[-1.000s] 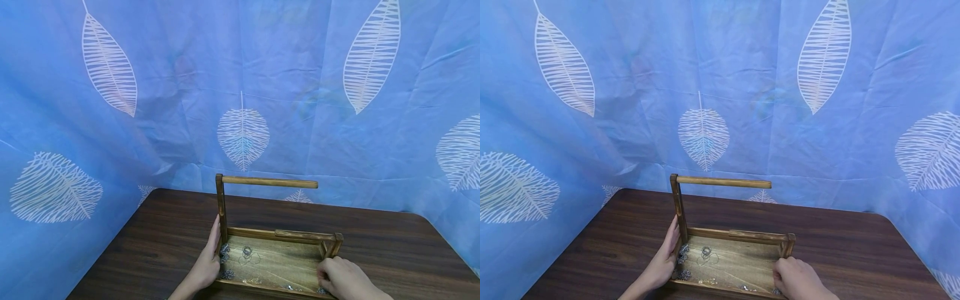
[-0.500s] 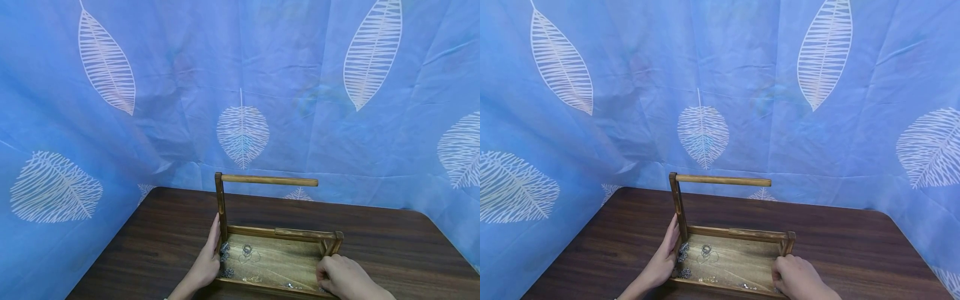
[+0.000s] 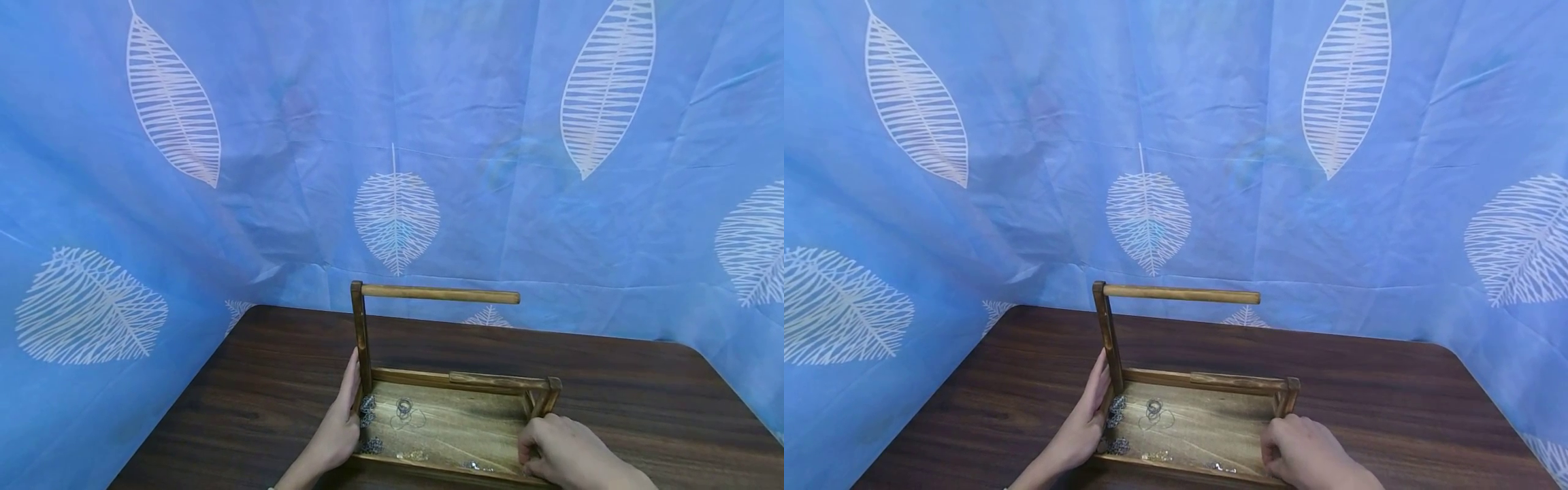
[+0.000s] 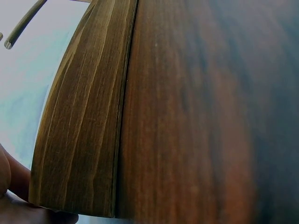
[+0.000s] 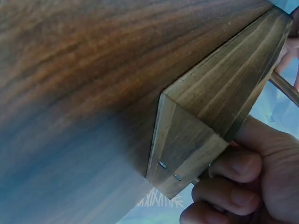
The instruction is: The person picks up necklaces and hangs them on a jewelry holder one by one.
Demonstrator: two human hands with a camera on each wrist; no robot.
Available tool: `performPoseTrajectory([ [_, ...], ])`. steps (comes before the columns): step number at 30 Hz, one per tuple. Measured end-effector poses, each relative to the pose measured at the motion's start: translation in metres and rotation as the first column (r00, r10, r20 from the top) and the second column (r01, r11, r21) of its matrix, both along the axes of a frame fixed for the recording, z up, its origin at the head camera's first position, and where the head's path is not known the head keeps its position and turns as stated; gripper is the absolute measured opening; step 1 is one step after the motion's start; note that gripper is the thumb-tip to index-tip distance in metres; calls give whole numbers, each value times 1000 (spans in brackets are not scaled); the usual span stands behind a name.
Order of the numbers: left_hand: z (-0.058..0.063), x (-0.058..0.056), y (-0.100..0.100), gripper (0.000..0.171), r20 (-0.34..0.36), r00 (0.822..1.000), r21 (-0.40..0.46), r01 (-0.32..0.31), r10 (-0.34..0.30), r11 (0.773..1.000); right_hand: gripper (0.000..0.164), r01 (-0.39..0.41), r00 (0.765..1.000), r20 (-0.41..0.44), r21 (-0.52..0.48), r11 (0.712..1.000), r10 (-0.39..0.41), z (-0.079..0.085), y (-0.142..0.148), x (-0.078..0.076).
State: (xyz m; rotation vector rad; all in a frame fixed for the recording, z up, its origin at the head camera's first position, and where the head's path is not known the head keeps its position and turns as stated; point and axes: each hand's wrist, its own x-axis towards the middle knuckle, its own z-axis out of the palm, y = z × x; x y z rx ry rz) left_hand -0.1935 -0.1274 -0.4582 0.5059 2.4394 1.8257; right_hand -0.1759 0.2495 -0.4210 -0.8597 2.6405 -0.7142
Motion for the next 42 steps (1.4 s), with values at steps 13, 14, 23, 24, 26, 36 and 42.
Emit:
performPoseTrajectory([
  [13,0,-1,0,115,-17,1000,-7,-1,1,1000,36,-10,1000,-11,24,1000,10,-2,-5,0],
  [14,0,-1,0,116,-17,1000,-7,-1,1,1000,37,-15,1000,-12,23,1000,15,-2,-5,0],
  [23,-1,0,0,114,-22,1000,1,6,-6,1000,45,-49,999,-19,17,999,50,-1,-8,-1],
  [24,-1,0,0,114,-24,1000,-1,6,-6,1000,45,-60,998,-33,14,998,61,-1,-7,-1],
  [26,-1,0,0,113,-25,1000,-2,5,-5,1000,45,-88,994,-68,7,996,88,-2,-7,-2],
  [36,0,-1,0,112,-13,1000,-7,0,0,1000,21,-128,991,31,-58,990,130,6,3,-5],
  [42,0,0,0,111,-3,1000,-4,1,-1,1000,31,-159,987,11,-58,986,160,3,3,-7],
])
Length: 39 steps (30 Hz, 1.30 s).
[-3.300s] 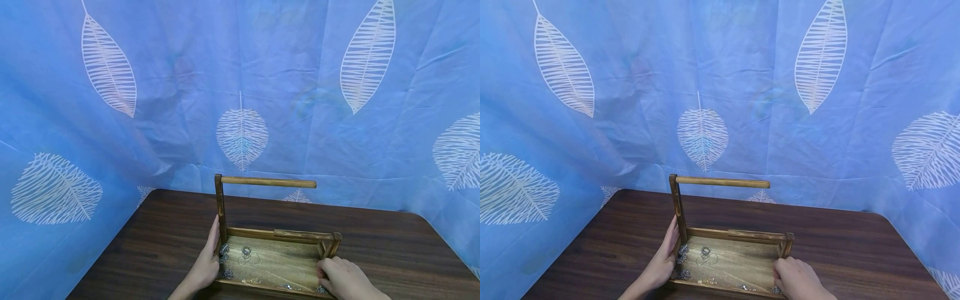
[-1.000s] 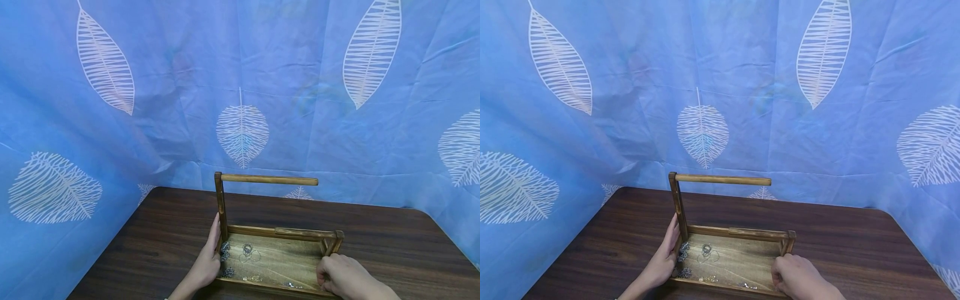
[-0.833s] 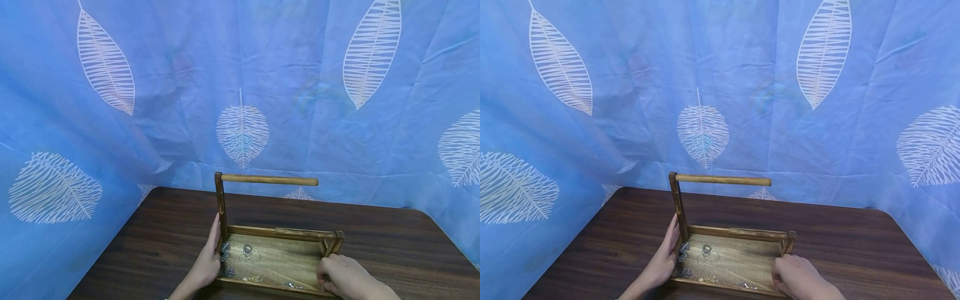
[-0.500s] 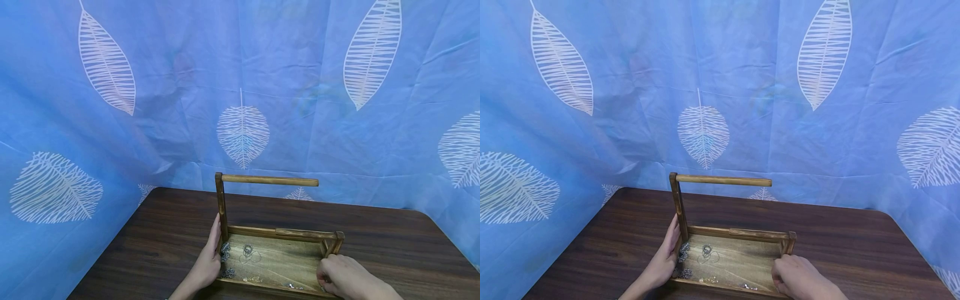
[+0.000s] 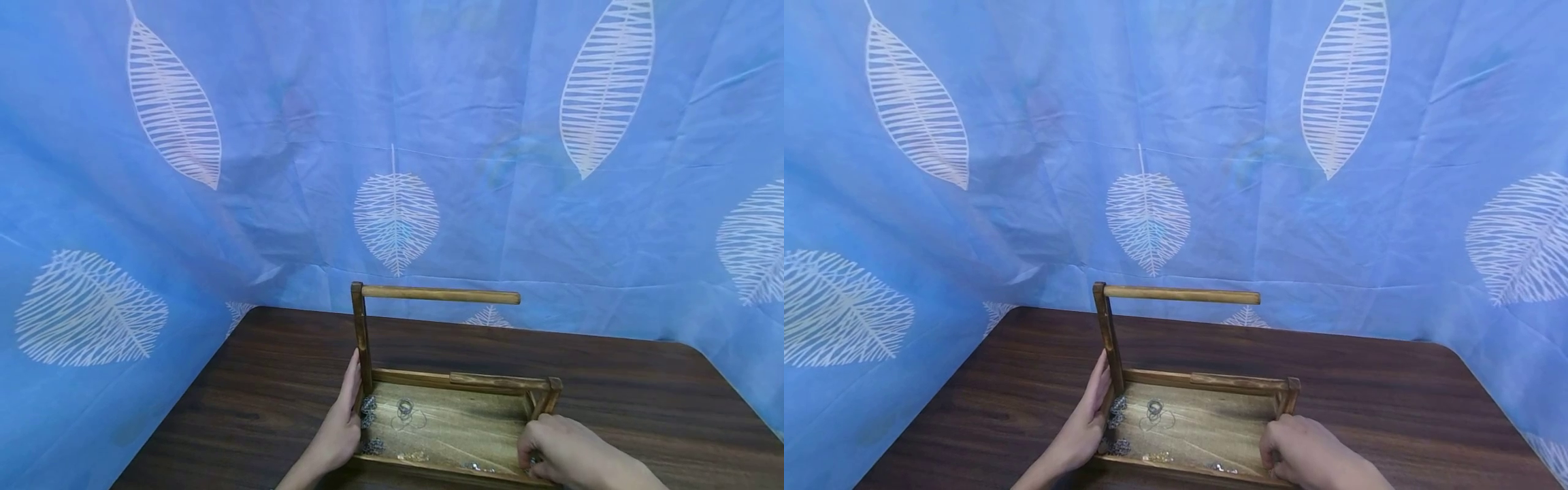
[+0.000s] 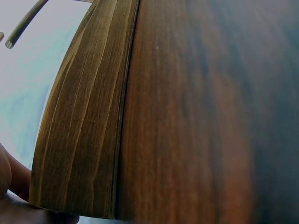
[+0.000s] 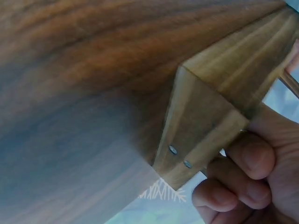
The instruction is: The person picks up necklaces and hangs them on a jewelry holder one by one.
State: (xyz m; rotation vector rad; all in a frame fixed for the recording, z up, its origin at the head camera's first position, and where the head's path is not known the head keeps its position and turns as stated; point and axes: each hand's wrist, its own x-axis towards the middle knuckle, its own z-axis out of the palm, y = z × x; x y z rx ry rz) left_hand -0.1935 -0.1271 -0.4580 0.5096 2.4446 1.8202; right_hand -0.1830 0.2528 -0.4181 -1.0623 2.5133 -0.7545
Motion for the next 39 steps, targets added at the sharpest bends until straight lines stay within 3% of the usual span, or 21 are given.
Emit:
performPoseTrajectory([
  [9,-1,-1,0,113,-24,1000,-1,-7,7,1000,35,-25,996,-86,15,1000,26,-4,-4,0],
  [13,-3,-1,-1,113,-1,1000,-3,-11,11,1000,38,-42,985,-165,49,998,50,-7,-6,2],
  [18,-4,0,-1,113,1,1000,-2,-7,7,1000,44,-36,980,-191,59,998,46,-9,-7,4],
  [22,-3,1,-1,113,-2,1000,-4,0,0,1000,39,-21,988,-153,40,999,27,-7,-5,6],
  [29,-1,0,-1,113,-2,1000,-17,-14,14,1000,13,-12,1000,15,-6,1000,12,2,1,3],
  [39,-2,-1,1,113,-14,1000,-18,-14,13,1000,30,-36,995,-91,50,998,40,-3,-1,-1],
])
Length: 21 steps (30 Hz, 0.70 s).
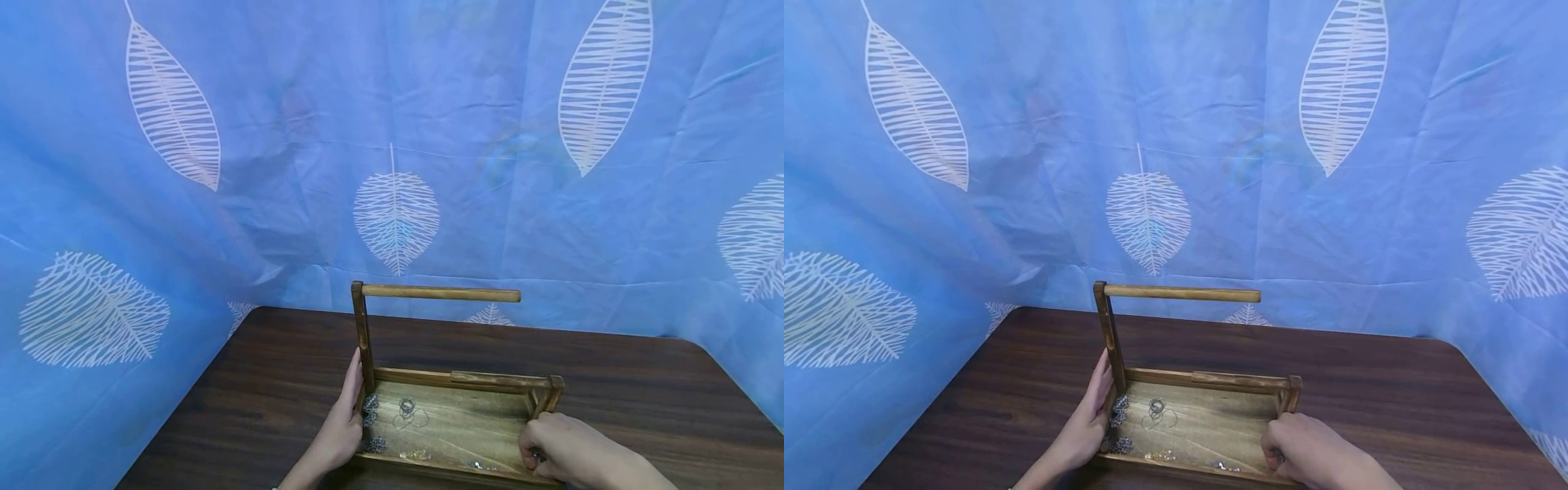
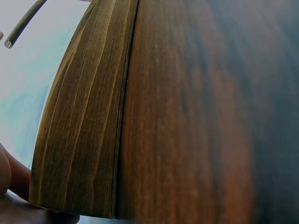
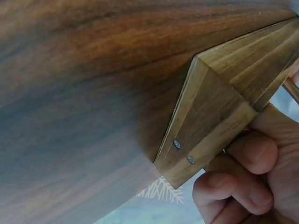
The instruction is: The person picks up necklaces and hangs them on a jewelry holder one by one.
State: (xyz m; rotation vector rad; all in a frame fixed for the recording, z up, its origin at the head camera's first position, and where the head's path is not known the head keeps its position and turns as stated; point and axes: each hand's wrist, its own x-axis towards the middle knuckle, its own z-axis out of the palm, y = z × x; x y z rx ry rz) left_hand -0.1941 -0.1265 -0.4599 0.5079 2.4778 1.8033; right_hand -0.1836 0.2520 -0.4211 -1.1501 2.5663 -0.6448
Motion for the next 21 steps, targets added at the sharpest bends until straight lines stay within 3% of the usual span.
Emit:
performPoseTrajectory([
  [9,0,0,0,113,-4,1000,17,8,-8,1000,34,41,999,36,-26,999,-40,-1,-2,2],
  [15,-1,0,0,114,19,1000,1,0,0,1000,30,107,994,2,70,992,-107,2,0,6],
  [21,-1,-1,0,112,13,1000,7,3,-3,1000,29,133,991,0,104,986,-134,5,-2,5],
])
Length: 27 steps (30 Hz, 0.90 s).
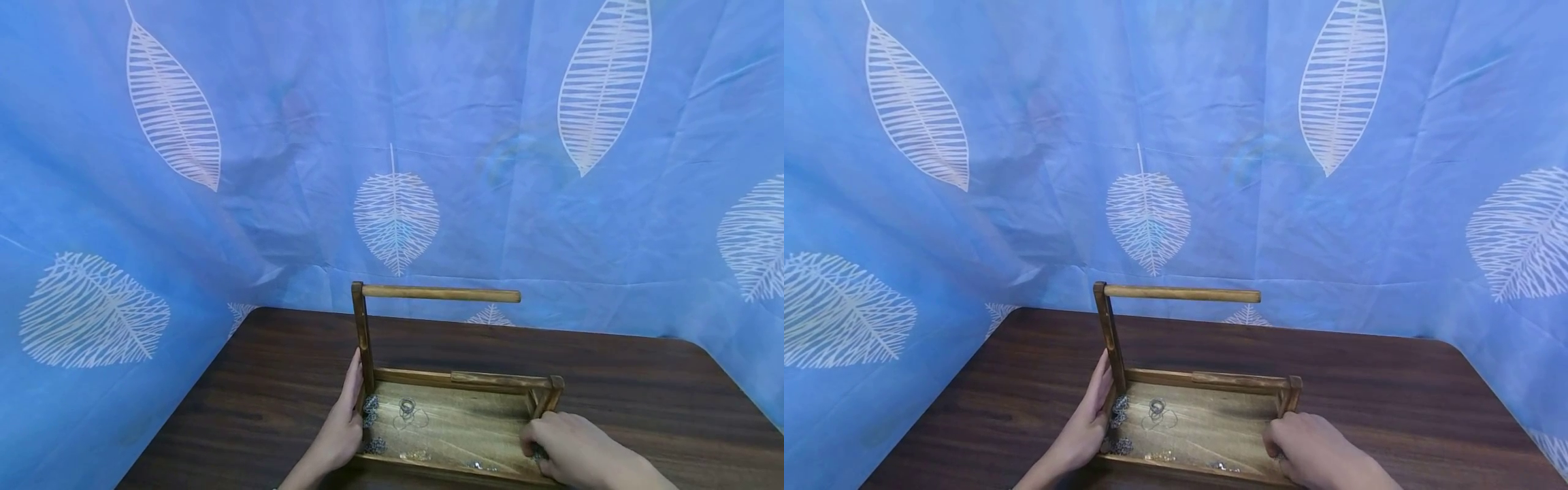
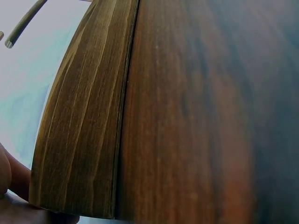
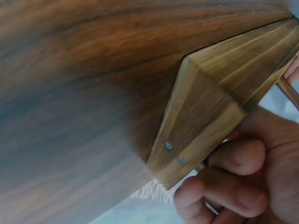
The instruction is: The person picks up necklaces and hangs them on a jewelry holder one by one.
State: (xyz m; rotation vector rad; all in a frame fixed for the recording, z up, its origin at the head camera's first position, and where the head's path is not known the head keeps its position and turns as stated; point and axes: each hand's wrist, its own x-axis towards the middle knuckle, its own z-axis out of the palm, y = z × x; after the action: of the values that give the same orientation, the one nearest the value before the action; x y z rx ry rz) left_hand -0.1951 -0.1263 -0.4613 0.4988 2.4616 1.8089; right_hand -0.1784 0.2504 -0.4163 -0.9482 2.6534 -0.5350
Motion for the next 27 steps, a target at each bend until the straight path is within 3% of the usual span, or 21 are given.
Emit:
performPoseTrajectory([
  [7,2,1,1,112,-15,1000,15,12,-12,1000,47,22,992,-128,21,1000,-19,-6,-8,3],
  [16,2,2,0,112,-8,1000,22,7,-7,1000,46,7,982,-187,39,999,0,-9,-11,4],
  [22,1,1,0,112,9,1000,19,3,-3,1000,44,-38,986,-164,-8,999,36,-7,-10,5],
  [27,2,0,-1,113,11,1000,21,1,-1,1000,36,-35,999,-25,0,999,35,3,-5,0],
])
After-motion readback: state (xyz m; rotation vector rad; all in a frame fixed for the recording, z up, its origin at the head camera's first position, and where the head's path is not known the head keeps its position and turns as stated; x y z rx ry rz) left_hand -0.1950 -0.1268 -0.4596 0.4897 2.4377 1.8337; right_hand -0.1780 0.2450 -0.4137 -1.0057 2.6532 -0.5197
